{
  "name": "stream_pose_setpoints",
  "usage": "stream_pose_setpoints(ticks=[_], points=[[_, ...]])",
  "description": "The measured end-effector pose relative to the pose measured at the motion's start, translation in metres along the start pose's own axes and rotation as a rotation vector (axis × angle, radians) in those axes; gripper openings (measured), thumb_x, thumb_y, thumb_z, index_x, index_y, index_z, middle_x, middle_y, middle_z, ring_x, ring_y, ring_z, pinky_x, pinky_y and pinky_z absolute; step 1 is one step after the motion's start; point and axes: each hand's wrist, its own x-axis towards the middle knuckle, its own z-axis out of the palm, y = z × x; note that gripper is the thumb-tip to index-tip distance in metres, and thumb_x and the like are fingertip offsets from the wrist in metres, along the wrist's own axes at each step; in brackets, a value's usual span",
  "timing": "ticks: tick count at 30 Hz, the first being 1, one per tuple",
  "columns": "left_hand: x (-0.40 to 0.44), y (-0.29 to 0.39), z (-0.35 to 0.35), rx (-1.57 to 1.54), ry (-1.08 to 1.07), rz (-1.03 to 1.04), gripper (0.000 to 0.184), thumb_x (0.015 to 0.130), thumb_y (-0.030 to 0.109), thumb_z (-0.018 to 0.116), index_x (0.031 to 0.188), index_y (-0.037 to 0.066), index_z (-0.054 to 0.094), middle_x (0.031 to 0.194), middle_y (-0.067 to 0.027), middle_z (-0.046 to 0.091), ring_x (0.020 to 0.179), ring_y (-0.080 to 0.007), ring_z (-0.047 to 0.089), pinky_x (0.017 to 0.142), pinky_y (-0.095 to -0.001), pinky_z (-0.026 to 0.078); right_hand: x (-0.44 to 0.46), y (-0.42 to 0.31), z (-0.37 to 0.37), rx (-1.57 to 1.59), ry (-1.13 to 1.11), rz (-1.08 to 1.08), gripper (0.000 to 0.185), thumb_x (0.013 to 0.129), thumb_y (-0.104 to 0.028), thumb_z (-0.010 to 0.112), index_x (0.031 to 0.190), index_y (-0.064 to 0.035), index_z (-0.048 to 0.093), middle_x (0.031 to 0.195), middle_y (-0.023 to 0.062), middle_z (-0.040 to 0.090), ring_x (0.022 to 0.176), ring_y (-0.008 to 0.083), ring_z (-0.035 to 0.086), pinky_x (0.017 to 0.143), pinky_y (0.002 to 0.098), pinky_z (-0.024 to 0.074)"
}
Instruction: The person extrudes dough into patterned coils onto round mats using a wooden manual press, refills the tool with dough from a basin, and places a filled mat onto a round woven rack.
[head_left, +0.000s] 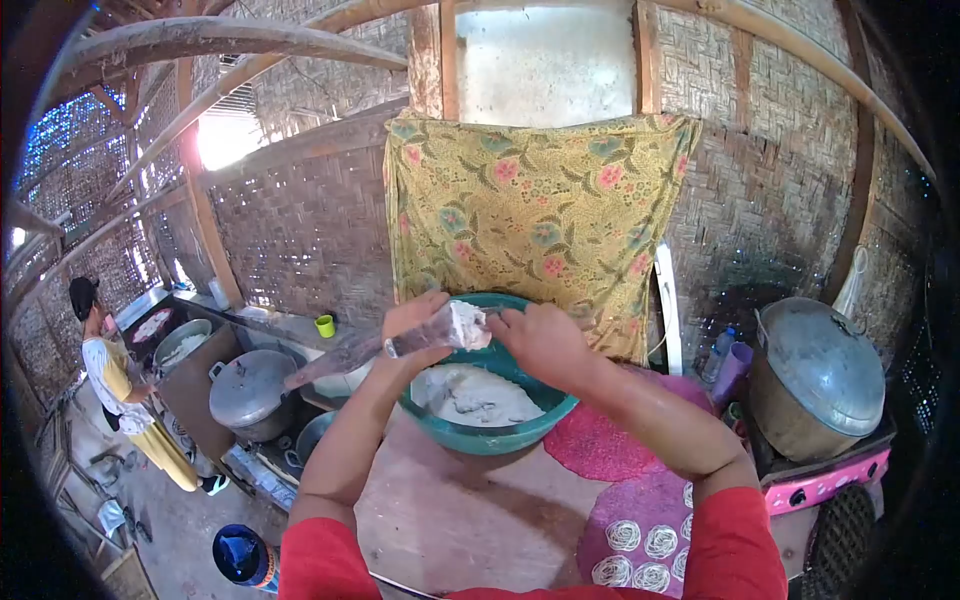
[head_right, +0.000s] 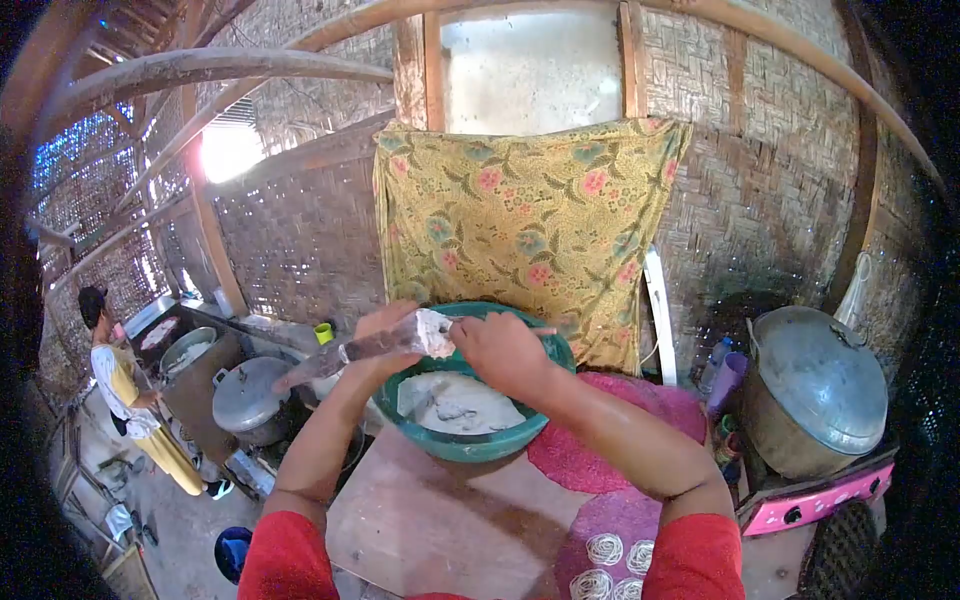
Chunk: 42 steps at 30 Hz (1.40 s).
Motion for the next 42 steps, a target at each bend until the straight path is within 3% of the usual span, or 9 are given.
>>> stream_pose_setpoints(ticks=[5, 7, 21, 25, 30, 33, 35, 36, 42], points=[[-0.018, -0.082, 0.051, -0.405, 0.254, -0.155, 0.024, 0.067, 0.024, 0.072, 0.084, 0.009, 0.065, 0.091, -0.0099, 0.064, 0.084, -0.0241, 0.063, 0.071, -0.0361, 0.050, -0.006, 0.014, -0.010, 0.006, -0.033, 0.056, 0.024, 0.077, -0.011, 0.053, 0.100, -0.0096, 0.057, 0.083, 0.0117, 0.060, 0.069, 0.0293, 0.063, 0.055, 0.0412, 0.0495], [-0.008, -0.056, 0.016, 0.321, 0.005, -0.201, 0.023, 0.075, 0.026, 0.065, 0.091, 0.009, 0.066, 0.092, -0.0113, 0.066, 0.086, -0.0233, 0.064, 0.074, -0.0350, 0.050, -0.001, 0.028, -0.005, 0.176, 0.042, 0.195, 0.031, 0.078, -0.009, 0.052, 0.109, -0.0107, 0.054, 0.086, 0.0137, 0.059, 0.069, 0.0336, 0.063, 0.056, 0.0429, 0.0506], [-0.006, -0.020, 0.000, -0.406, 0.272, -0.441, 0.026, 0.073, 0.016, 0.070, 0.097, 0.007, 0.065, 0.095, -0.0072, 0.066, 0.093, -0.0172, 0.062, 0.082, -0.0308, 0.047, -0.005, -0.019, 0.065, 0.909, 0.169, 0.505, 0.034, 0.087, -0.009, 0.052, 0.120, -0.0067, 0.055, 0.090, 0.0268, 0.060, 0.083, 0.0432, 0.059, 0.069, 0.0458, 0.0484], [0.003, -0.053, 0.026, 0.085, 0.139, -0.133, 0.026, 0.071, 0.019, 0.062, 0.093, 0.006, 0.064, 0.089, -0.0070, 0.065, 0.081, -0.0198, 0.063, 0.071, -0.0302, 0.049, -0.004, -0.033, 0.054, 0.889, 0.080, 0.570, 0.029, 0.088, -0.012, 0.052, 0.115, -0.0050, 0.057, 0.089, 0.0272, 0.060, 0.079, 0.0443, 0.059, 0.066, 0.0457, 0.0486], [-0.003, -0.042, 0.010, 0.226, 0.152, -0.314, 0.025, 0.069, 0.022, 0.062, 0.090, 0.008, 0.057, 0.085, -0.0081, 0.061, 0.078, -0.0299, 0.062, 0.067, -0.0355, 0.049, -0.021, -0.022, 0.061, 0.969, 0.132, 0.437, 0.026, 0.089, -0.014, 0.050, 0.112, -0.0045, 0.057, 0.086, 0.0274, 0.061, 0.065, 0.0459, 0.058, 0.058, 0.0451, 0.0477], [-0.010, -0.068, 0.017, 0.466, 0.223, -0.051, 0.021, 0.067, 0.020, 0.062, 0.083, 0.010, 0.055, 0.080, -0.0071, 0.057, 0.073, -0.0287, 0.060, 0.064, -0.0385, 0.047, -0.010, 0.017, 0.029, 1.580, -0.640, 0.797, 0.024, 0.091, -0.018, 0.048, 0.108, -0.0060, 0.060, 0.080, 0.0249, 0.062, 0.057, 0.0395, 0.058, 0.052, 0.0421, 0.0466], [-0.002, -0.030, -0.001, 0.459, 0.244, 0.104, 0.020, 0.066, 0.017, 0.061, 0.083, 0.010, 0.054, 0.076, -0.0073, 0.054, 0.069, -0.0279, 0.058, 0.062, -0.0395, 0.046, 0.001, 0.031, 0.016, 1.157, -0.767, 0.646, 0.024, 0.090, -0.017, 0.047, 0.110, -0.0096, 0.060, 0.073, 0.0185, 0.062, 0.053, 0.0289, 0.058, 0.048, 0.0378, 0.0445], [0.002, -0.013, -0.008, 0.403, 0.161, 0.151, 0.021, 0.066, 0.018, 0.062, 0.083, 0.009, 0.054, 0.076, -0.0079, 0.054, 0.070, -0.0285, 0.057, 0.062, -0.0393, 0.046, 0.006, 0.034, 0.029, 0.693, -0.526, 0.279, 0.034, 0.087, -0.015, 0.053, 0.120, -0.0171, 0.057, 0.067, 0.0041, 0.054, 0.055, 0.0109, 0.051, 0.050, 0.0309, 0.0447], [0.003, -0.016, -0.002, 0.072, 0.076, 0.165, 0.035, 0.063, 0.031, 0.069, 0.085, 0.009, 0.054, 0.078, -0.0101, 0.054, 0.072, -0.0318, 0.057, 0.057, -0.0401, 0.047, 0.002, -0.026, 0.006, -0.161, -0.130, 0.010, 0.028, 0.079, -0.014, 0.055, 0.107, -0.0089, 0.056, 0.080, 0.0069, 0.058, 0.065, 0.0221, 0.060, 0.053, 0.0356, 0.0484]])
